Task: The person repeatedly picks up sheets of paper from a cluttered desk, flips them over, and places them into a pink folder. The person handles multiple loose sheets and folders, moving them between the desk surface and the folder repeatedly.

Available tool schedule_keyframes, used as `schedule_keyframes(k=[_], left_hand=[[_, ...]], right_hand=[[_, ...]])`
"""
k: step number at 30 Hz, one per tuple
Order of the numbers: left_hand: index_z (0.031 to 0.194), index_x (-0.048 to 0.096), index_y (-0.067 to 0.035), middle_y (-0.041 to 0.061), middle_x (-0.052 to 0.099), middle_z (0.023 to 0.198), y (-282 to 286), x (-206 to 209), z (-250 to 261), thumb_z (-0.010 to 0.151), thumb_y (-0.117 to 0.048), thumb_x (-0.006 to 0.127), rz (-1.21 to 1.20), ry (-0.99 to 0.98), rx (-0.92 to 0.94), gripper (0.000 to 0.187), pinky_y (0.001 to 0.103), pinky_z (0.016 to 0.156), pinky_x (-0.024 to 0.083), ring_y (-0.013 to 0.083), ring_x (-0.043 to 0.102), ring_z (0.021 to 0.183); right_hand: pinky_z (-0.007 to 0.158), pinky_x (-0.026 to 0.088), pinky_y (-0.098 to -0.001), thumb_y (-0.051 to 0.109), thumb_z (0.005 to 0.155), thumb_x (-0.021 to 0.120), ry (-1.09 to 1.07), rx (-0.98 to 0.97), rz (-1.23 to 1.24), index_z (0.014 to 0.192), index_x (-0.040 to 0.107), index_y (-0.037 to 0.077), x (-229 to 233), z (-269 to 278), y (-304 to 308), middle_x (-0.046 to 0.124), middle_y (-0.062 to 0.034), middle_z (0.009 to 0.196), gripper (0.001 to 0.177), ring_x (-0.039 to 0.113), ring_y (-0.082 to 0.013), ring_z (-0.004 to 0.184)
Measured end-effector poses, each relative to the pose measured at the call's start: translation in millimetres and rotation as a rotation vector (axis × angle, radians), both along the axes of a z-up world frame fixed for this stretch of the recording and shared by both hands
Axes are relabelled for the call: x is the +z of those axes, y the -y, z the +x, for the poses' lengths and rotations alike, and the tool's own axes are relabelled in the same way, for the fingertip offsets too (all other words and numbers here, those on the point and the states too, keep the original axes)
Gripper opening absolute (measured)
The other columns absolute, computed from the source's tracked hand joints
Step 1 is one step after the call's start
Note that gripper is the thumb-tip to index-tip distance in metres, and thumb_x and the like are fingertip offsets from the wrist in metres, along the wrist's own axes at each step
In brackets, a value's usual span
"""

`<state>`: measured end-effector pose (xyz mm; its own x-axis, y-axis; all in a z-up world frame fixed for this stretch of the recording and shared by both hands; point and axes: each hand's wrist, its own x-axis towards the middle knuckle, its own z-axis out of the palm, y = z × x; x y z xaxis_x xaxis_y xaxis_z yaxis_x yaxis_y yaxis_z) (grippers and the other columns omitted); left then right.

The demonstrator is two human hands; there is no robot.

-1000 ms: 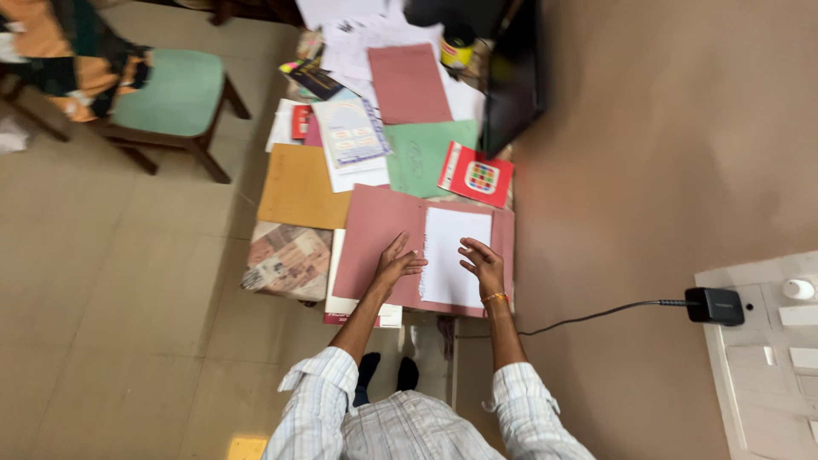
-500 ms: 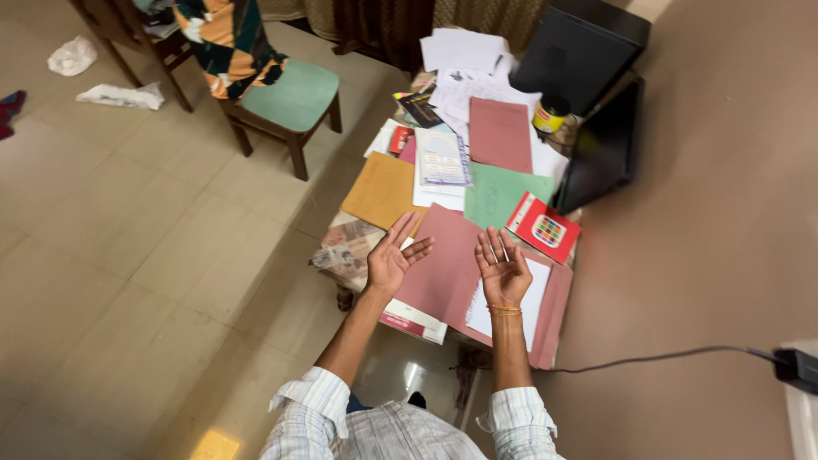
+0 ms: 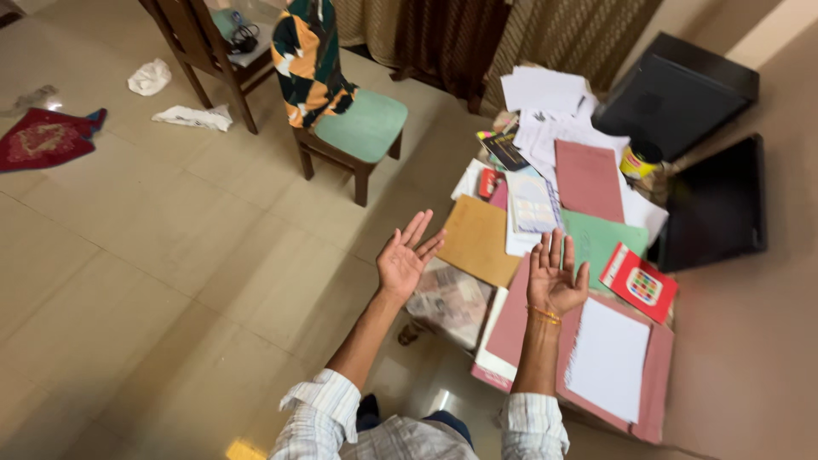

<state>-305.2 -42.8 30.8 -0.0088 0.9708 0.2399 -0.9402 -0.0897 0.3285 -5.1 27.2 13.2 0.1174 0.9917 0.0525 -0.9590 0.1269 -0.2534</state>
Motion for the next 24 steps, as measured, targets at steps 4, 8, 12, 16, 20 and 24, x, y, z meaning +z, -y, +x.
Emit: schedule_keyframes(k=[4, 8, 12, 16, 20, 24], left_hand=[[0.161, 0.028, 0.002, 0.015, 0.027, 0.17, -18, -1, -47, 0.108, -0.041, 0.041, -0.016, -0.023, -0.002, 0.069, 0.049, 0.123, 0.035, 0.0423, 0.044, 0.145], [0.161, 0.028, 0.0, 0.013, 0.027, 0.17, -54, 6, -85, 0.108, -0.041, 0.04, -0.007, -0.034, 0.002, 0.068, 0.049, 0.122, 0.036, 0.0418, 0.044, 0.144], [0.161, 0.029, 0.001, 0.013, 0.027, 0.171, -97, 4, -122, 0.108, -0.04, 0.041, -0.025, -0.059, 0.01, 0.068, 0.048, 0.122, 0.036, 0.0416, 0.045, 0.144], [0.16, 0.029, 0.0, 0.013, 0.028, 0.17, -155, 8, -159, 0.107, -0.041, 0.04, -0.037, -0.073, -0.009, 0.068, 0.049, 0.121, 0.037, 0.0413, 0.046, 0.142], [0.16, 0.029, 0.001, 0.013, 0.028, 0.17, -221, 18, -196, 0.107, -0.041, 0.041, -0.046, -0.095, -0.058, 0.069, 0.048, 0.121, 0.037, 0.041, 0.046, 0.143], [0.161, 0.029, 0.002, 0.013, 0.028, 0.17, -288, 23, -221, 0.107, -0.041, 0.042, -0.024, -0.121, -0.106, 0.069, 0.047, 0.122, 0.037, 0.0408, 0.046, 0.143]], right_hand=[[0.115, 0.047, -0.0495, 0.041, 0.101, 0.058, 0.011, 0.021, 0.016, 0.151, 0.049, -0.003, 0, -45, -14, 0.048, -0.0245, 0.159, 0.067, 0.05, -0.0391, 0.144], [0.114, 0.048, -0.0498, 0.042, 0.1, 0.06, 0.043, -0.008, -0.011, 0.149, 0.051, -0.003, 8, -84, -49, 0.049, -0.0251, 0.157, 0.067, 0.052, -0.0392, 0.143], [0.117, 0.048, -0.0499, 0.041, 0.101, 0.06, 0.037, 0.024, 0.034, 0.147, 0.054, -0.001, 9, -117, -89, 0.053, -0.0236, 0.154, 0.063, 0.054, -0.0387, 0.141], [0.116, 0.049, -0.0499, 0.043, 0.1, 0.058, 0.073, -0.033, 0.025, 0.144, 0.056, -0.001, 11, -155, -145, 0.057, -0.0243, 0.152, 0.062, 0.057, -0.0385, 0.14], [0.115, 0.05, -0.0492, 0.043, 0.101, 0.057, 0.076, -0.077, 0.041, 0.145, 0.056, -0.001, 19, -190, -201, 0.057, -0.0247, 0.151, 0.063, 0.059, -0.0372, 0.137], [0.115, 0.05, -0.0484, 0.043, 0.102, 0.055, 0.086, -0.103, 0.048, 0.145, 0.056, 0.0, 28, -212, -254, 0.059, -0.0241, 0.149, 0.061, 0.059, -0.0358, 0.137]])
